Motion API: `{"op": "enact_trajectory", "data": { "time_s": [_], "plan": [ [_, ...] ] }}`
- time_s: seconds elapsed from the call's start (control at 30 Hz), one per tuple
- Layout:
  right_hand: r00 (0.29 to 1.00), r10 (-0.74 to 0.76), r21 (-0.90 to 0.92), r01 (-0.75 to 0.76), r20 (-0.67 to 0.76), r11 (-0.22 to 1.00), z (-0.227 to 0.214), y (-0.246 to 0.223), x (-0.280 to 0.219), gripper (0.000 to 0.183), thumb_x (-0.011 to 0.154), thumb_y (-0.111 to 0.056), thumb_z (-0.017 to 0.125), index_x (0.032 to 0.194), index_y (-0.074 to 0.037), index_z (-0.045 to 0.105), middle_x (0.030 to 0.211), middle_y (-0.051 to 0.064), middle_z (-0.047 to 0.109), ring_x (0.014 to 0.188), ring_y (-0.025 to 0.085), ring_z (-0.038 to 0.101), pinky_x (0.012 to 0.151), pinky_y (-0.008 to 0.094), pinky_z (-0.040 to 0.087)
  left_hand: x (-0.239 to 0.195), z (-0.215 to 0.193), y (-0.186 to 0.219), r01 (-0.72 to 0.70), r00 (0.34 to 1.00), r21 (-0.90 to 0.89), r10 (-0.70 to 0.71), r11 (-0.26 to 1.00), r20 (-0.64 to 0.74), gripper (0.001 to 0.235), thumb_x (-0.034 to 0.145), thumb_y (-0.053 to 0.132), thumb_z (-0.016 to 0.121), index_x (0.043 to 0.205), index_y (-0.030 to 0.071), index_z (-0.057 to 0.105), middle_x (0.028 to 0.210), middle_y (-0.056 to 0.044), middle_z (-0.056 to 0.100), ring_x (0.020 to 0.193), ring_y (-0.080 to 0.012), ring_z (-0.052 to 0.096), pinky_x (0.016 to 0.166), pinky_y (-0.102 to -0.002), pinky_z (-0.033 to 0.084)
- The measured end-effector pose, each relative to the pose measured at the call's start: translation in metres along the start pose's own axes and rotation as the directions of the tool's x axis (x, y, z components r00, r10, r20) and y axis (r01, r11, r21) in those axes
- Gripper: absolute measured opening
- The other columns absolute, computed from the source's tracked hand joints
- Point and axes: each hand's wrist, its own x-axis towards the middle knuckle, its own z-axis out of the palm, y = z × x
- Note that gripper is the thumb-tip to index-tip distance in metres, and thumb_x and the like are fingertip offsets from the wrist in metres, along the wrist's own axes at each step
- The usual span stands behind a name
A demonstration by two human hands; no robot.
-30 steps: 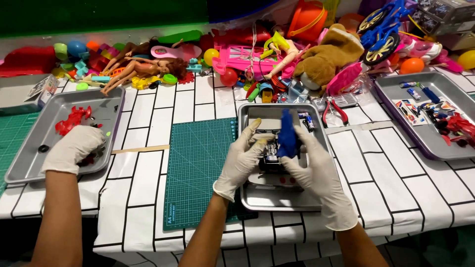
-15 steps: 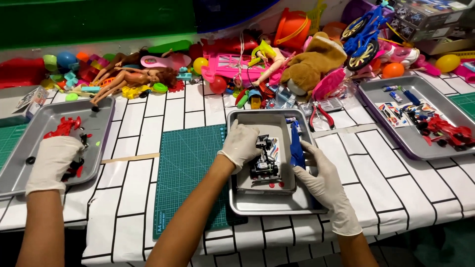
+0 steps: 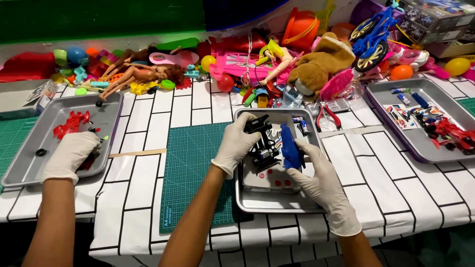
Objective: Assembling a blue mini 4WD toy car by attaching the body shell to the chassis and applying decorative stickers.
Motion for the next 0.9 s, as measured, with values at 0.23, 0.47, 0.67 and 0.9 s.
{"op": "enact_trajectory", "data": {
  "time_s": [0.23, 0.47, 0.67, 0.9],
  "plan": [
    [0.96, -0.265, -0.353, 0.278, 0.085, 0.893, 0.022, -0.001, 0.014, 0.077, 0.079, -0.022, 0.083, 0.15, -0.023, 0.053, 0.143, 0.012, 0.053, 0.137, 0.031, 0.05, 0.113, 0.046, 0.044, -0.027, -0.005, 0.02, 0.088, 0.995, -0.444, -0.095, 0.892, 0.006, 0.048, 0.082, 0.009, 0.065, 0.13, 0.01, 0.066, 0.117, -0.018, 0.07, 0.108, -0.0239, 0.065, 0.092, -0.038, 0.057],
    [0.942, -0.294, -0.475, 0.335, 0.161, 0.814, 0.032, 0.019, 0.022, 0.081, 0.079, -0.03, 0.081, 0.154, -0.031, 0.049, 0.145, 0.007, 0.052, 0.136, 0.027, 0.047, 0.114, 0.042, 0.041, -0.013, 0.0, -0.022, 0.109, 0.994, -0.674, -0.067, 0.731, 0.087, 0.041, 0.092, 0.008, 0.057, 0.131, 0.004, 0.068, 0.111, -0.013, 0.07, 0.1, -0.0186, 0.066, 0.085, -0.031, 0.06],
    [0.944, -0.286, -0.456, 0.331, 0.167, 0.826, 0.035, 0.015, 0.019, 0.079, 0.079, -0.027, 0.082, 0.152, -0.03, 0.052, 0.147, 0.007, 0.053, 0.136, 0.027, 0.048, 0.113, 0.043, 0.04, -0.026, -0.009, -0.007, 0.062, 0.997, -0.657, -0.022, 0.752, 0.069, 0.031, 0.096, 0.01, 0.058, 0.123, 0.005, 0.072, 0.097, -0.012, 0.072, 0.092, -0.0164, 0.067, 0.077, -0.03, 0.061],
    [0.945, -0.292, -0.351, 0.326, 0.146, 0.878, 0.034, 0.014, 0.018, 0.08, 0.076, -0.025, 0.085, 0.15, -0.029, 0.055, 0.147, 0.007, 0.054, 0.135, 0.027, 0.049, 0.114, 0.043, 0.04, -0.026, -0.008, -0.013, 0.032, 0.999, -0.623, 0.002, 0.782, 0.054, 0.028, 0.098, 0.013, 0.06, 0.121, 0.005, 0.072, 0.097, -0.014, 0.074, 0.089, -0.0151, 0.065, 0.078, -0.035, 0.061]
  ]
}}
